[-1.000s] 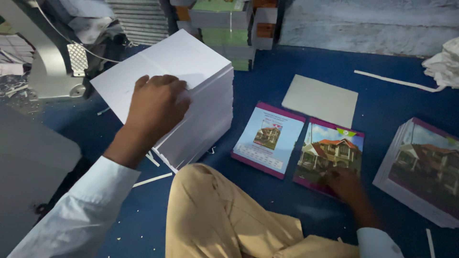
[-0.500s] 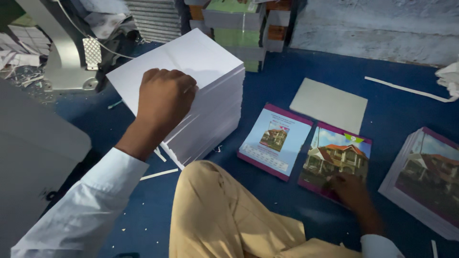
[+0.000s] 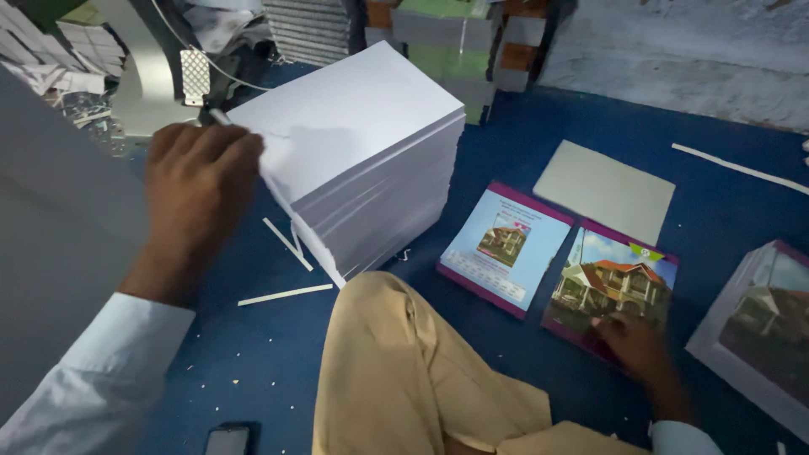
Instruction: The person sits on the floor and assembles booklets by inserting a blank white sheet between the front and back covers of printed booklets. They repeat this process for multiple units, stacking the completed booklets to the right.
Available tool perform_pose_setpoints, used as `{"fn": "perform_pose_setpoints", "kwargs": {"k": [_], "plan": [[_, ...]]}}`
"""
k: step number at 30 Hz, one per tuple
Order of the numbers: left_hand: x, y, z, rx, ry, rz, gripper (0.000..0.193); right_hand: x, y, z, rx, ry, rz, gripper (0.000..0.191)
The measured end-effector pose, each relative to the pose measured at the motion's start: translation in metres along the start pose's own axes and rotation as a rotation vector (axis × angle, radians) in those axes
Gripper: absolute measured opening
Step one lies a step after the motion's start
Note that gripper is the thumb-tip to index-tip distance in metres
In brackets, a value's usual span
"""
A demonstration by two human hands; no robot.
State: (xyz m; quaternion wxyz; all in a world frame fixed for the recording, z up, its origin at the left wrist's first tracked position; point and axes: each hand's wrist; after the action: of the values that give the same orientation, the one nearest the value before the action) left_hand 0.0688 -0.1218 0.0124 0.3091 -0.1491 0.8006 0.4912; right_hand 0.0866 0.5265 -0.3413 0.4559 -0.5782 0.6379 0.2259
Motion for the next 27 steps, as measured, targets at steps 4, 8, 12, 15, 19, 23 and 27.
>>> {"fn": "perform_pose_setpoints", "kwargs": {"k": [4, 8, 12, 15, 19, 23, 27], "plan": [[-0.006, -0.037, -0.020, -0.066, 0.086, -0.029, 0.006, 0.002, 0.004, 0.003, -0.056, -0.070, -0.029, 0.058], [-0.002, -0.064, -0.035, -0.126, 0.031, -0.080, 0.007, 0.001, 0.001, -0.005, 0.049, -0.054, -0.075, 0.056], [0.016, -0.077, -0.034, -0.236, -0.005, -0.113, 0.022, -0.003, -0.005, -0.011, 0.049, -0.122, -0.077, 0.055], [0.025, -0.076, -0.025, -0.457, -0.273, -0.134, 0.029, -0.002, -0.005, -0.006, 0.104, -0.043, -0.131, 0.055], [0.035, -0.053, -0.010, -1.290, -1.151, -0.233, 0.043, 0.002, 0.000, 0.001, -0.080, -0.160, -0.022, 0.054], [0.028, -0.028, 0.000, -1.536, -1.572, -0.268, 0.065, 0.000, 0.000, -0.001, 0.078, -0.067, -0.110, 0.056], [0.018, -0.015, 0.009, -1.560, -1.636, -0.322, 0.070, -0.004, -0.004, -0.016, 0.170, -0.080, -0.124, 0.056]]}}
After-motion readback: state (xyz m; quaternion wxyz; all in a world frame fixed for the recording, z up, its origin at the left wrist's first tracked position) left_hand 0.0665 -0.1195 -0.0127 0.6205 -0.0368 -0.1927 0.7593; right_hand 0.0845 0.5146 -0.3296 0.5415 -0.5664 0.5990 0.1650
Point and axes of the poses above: each hand's wrist, its own y-axis towards the middle knuckle, its own x-axis out of the palm, z = x × y, and after that the axes turned 2 degrees about x, right-handed
